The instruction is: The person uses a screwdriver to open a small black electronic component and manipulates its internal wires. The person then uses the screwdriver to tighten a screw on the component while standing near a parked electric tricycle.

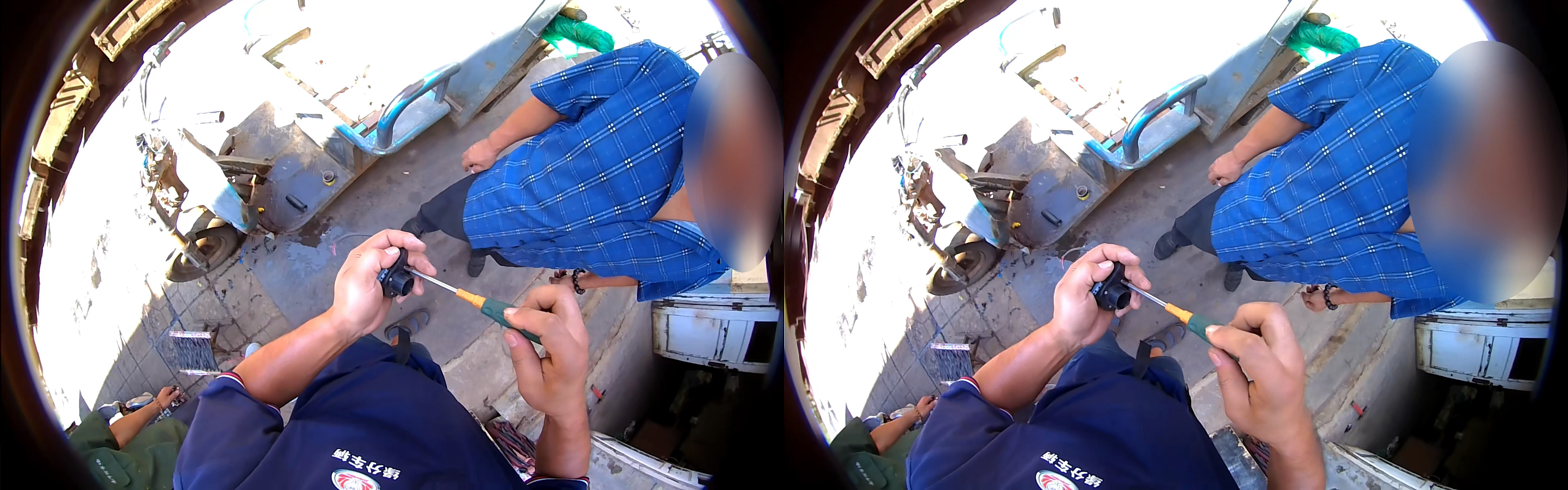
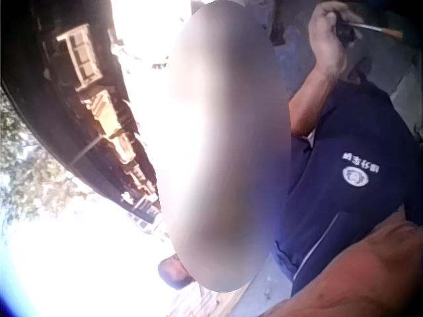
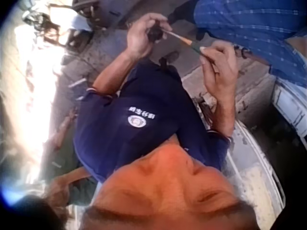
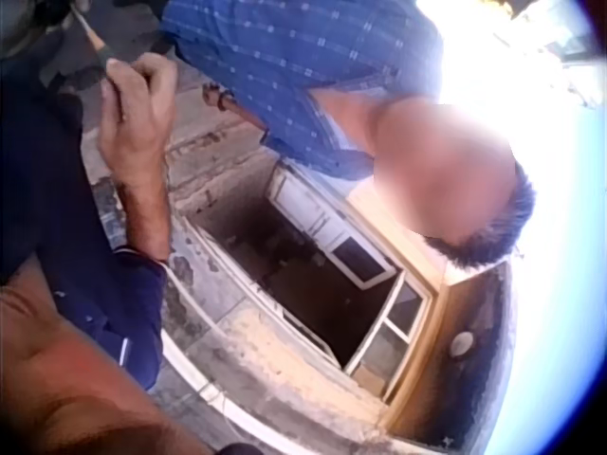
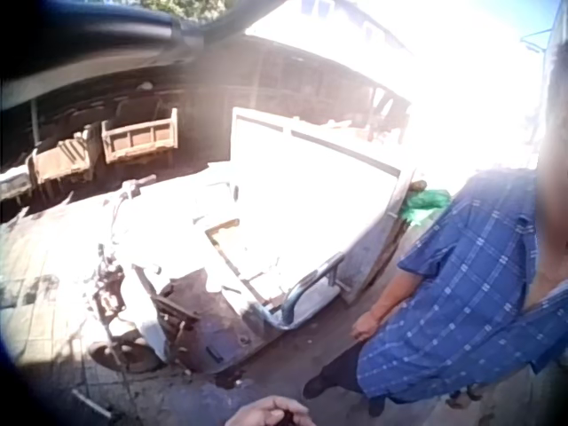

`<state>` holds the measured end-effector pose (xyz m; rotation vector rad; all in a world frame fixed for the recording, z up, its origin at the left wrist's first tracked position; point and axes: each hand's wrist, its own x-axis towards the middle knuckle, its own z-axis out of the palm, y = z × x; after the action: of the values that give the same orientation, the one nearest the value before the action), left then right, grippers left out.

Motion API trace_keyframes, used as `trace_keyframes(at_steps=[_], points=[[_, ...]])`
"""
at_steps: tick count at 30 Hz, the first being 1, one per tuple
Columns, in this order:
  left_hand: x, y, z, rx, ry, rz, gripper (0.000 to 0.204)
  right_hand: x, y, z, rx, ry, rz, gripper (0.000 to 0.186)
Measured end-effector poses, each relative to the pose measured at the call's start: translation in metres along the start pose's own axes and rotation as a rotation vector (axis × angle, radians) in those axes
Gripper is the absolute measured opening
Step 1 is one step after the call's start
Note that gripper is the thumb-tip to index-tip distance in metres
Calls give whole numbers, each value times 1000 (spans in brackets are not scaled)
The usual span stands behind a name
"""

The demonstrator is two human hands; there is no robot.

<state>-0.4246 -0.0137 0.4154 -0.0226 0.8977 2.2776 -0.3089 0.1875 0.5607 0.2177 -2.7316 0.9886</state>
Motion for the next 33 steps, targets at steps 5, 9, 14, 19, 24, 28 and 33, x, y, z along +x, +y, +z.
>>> trace_keyframes(at_steps=[5,9,14,19,24,28,33], points=[[2,4,4,22,1,-11,33,3,-7,-3,11,-10,149,23],[2,1,4,117,15,31,29,-3,-10,-12,109,-131,489,21],[7,3,-3,112,17,29,29,-5,-5,7,-8,-64,224,23],[8,1,-6,92,31,-17,29,-5,8,7,-70,-108,-12,29],[11,-1,2,52,-3,-8,33,-1,5,4,62,21,152,52],[12,-7,5,32,-4,1,34,-5,8,7,-11,135,196,64],[15,-5,4,40,1,11,30,-14,18,22,57,242,105,59]])
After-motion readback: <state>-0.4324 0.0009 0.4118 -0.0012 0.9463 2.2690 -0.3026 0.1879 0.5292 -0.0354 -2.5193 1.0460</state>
